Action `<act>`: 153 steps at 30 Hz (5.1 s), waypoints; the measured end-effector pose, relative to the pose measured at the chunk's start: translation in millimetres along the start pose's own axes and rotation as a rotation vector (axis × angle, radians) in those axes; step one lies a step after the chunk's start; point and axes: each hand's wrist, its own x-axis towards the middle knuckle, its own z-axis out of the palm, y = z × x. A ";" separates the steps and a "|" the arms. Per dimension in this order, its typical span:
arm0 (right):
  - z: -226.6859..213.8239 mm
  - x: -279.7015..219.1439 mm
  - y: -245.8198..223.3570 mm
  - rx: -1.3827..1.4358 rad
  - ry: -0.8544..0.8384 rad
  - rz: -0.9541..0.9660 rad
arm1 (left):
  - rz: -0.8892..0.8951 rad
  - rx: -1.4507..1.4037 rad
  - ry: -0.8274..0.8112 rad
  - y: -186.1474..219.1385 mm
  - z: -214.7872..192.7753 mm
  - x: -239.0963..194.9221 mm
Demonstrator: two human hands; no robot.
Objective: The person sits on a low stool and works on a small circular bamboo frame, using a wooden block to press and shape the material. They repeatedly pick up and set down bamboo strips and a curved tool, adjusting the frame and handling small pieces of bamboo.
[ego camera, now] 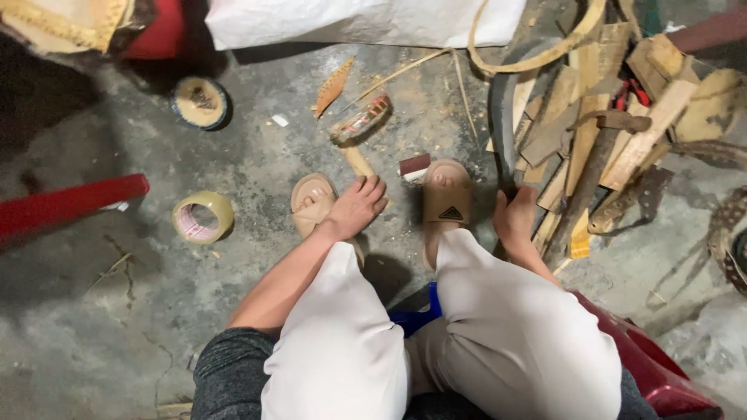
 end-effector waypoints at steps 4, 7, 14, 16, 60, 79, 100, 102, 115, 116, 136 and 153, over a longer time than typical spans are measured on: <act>-36.5 0.6 -39.9 0.145 -0.210 0.115 | 0.030 -0.017 -0.006 -1.9 8.0 -0.4; -22.8 -10.8 -20.3 0.062 -0.019 -0.061 | 0.021 -0.034 0.008 -0.3 8.2 -2.3; 0.7 -27.3 -14.6 0.063 -0.042 0.018 | 0.021 -0.021 -0.007 2.3 11.5 -7.1; -0.7 -26.5 -20.9 0.059 -0.039 0.029 | 0.017 -0.031 -0.013 4.5 14.4 -7.1; 34.7 189.2 96.9 0.338 -0.159 0.490 | -0.363 -0.248 0.043 27.9 25.3 -52.5; -70.5 -21.3 -87.5 0.683 -0.576 0.417 | -0.694 -0.534 0.170 4.4 6.0 -44.2; 79.4 176.9 -53.9 0.398 -0.053 -0.014 | -0.800 -0.604 0.163 8.9 -12.4 -54.0; 67.0 170.6 -94.4 0.201 -0.113 -0.070 | -0.837 -0.629 0.127 11.7 -3.8 -64.1; 27.1 151.8 -109.6 0.093 0.335 -0.003 | -0.822 -0.618 0.255 21.4 33.6 -81.9; 21.3 154.2 -102.8 -0.076 0.313 -0.007 | -0.830 -0.634 0.262 20.5 28.6 -79.8; 65.4 132.8 -95.0 -0.344 0.174 -0.824 | -0.814 -0.623 0.272 18.6 10.2 -75.4; -234.6 146.8 128.1 0.458 0.324 0.218 | -0.843 -0.652 0.275 24.5 -18.3 -52.8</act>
